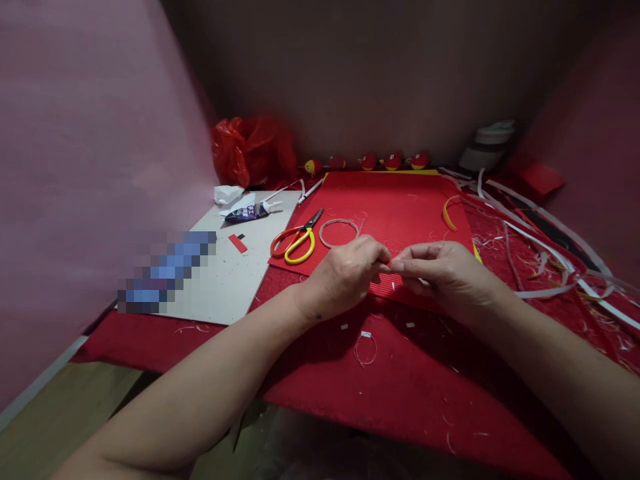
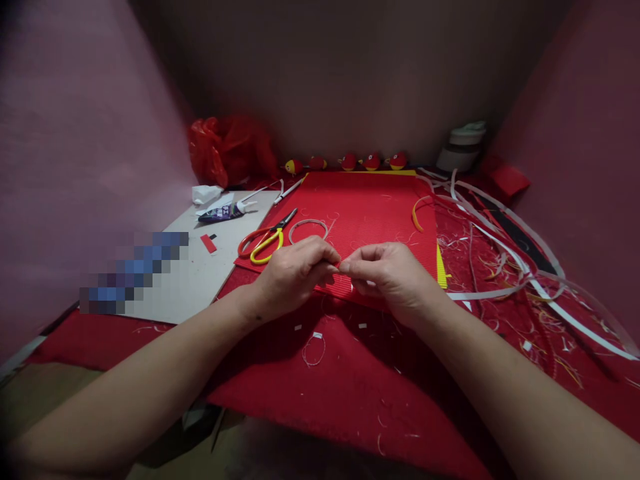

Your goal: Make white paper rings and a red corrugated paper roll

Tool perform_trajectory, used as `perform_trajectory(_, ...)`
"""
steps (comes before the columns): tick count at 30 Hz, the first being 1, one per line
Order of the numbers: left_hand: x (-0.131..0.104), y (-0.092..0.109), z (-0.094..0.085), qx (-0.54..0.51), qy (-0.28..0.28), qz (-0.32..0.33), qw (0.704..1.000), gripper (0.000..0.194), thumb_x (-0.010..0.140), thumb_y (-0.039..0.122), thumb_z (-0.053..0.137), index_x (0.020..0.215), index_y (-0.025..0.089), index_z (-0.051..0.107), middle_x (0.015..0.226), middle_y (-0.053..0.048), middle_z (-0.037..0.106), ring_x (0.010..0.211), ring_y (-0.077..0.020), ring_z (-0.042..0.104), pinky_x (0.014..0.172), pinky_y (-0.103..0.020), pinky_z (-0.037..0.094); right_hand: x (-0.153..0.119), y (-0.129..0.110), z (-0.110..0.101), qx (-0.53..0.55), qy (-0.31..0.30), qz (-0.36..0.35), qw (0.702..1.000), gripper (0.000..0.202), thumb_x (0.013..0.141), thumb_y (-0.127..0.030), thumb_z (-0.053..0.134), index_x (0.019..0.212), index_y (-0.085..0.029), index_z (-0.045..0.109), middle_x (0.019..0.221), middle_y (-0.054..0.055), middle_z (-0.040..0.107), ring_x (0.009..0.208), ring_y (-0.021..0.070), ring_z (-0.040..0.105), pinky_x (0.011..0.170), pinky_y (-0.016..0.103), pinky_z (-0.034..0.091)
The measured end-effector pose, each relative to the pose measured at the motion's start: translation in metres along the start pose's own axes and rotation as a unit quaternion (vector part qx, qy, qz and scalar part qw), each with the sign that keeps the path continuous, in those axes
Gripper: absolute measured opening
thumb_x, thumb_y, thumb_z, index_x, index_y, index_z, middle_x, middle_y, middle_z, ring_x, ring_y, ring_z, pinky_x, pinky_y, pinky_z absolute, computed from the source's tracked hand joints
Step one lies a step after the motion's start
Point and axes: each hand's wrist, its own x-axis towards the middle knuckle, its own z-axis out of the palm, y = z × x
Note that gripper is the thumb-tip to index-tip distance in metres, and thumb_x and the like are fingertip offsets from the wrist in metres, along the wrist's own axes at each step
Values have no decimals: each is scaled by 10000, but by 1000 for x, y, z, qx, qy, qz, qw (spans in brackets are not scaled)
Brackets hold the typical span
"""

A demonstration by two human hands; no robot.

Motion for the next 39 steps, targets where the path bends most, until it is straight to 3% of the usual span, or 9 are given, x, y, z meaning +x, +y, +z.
perform_trajectory(7, -1, 0, 2, 60, -16, 21, 998, 82, 838, 101, 424, 822, 132, 498, 739, -24, 542, 662, -92, 503, 612, -211, 453, 1, 3, 1, 9, 10, -8, 1000, 273, 657, -310, 668, 493, -166, 503, 411, -40, 385, 396, 57, 272, 406, 250, 162)
perform_trajectory(11, 1, 4, 1, -70, 6, -42, 997, 70, 844, 127, 458, 835, 129, 528, 726, -22, 567, 636, -74, 546, 609, -195, 474, 3, 2, -2, 32, 11, -13, 999, 228, 652, -283, 670, 518, -163, 530, 424, -41, 393, 397, 56, 298, 406, 241, 185)
perform_trajectory(16, 2, 5, 1, -242, 25, -125, 962, 100, 844, 196, 496, 865, 113, 548, 708, -19, 577, 581, -61, 579, 571, -177, 492, 2, 2, -4, 53, -22, -22, 998, 179, 683, -302, 650, 595, -160, 587, 471, -19, 468, 429, 71, 369, 426, 235, 260)
perform_trajectory(22, 1, 2, 0, -101, 39, -48, 993, 88, 841, 133, 468, 790, 148, 538, 671, 1, 554, 584, -63, 530, 579, -193, 456, 4, 4, -5, 11, -11, -8, 1000, 191, 664, -324, 672, 594, -162, 598, 495, -5, 516, 417, 70, 366, 412, 238, 245)
perform_trajectory(28, 0, -3, 3, 34, 5, 13, 999, 77, 828, 98, 435, 802, 151, 485, 731, -10, 533, 658, -88, 485, 608, -205, 430, 2, 0, -2, 2, 11, -5, 1000, 217, 651, -295, 682, 514, -175, 563, 413, -38, 418, 395, 63, 317, 416, 252, 201)
perform_trajectory(35, -1, -1, 3, 70, -17, 28, 997, 116, 847, 90, 392, 810, 123, 497, 743, -32, 533, 659, -96, 490, 595, -209, 438, 0, 2, 0, -14, 21, -27, 999, 255, 682, -298, 648, 503, -164, 526, 409, -41, 397, 415, 63, 280, 433, 257, 166)
perform_trajectory(39, 1, 2, 1, -14, 13, -2, 1000, 79, 845, 115, 444, 812, 121, 516, 729, -26, 544, 651, -84, 521, 617, -206, 458, 1, 2, -1, 6, 23, -26, 999, 205, 682, -274, 650, 540, -158, 560, 431, -37, 409, 417, 60, 299, 425, 246, 185)
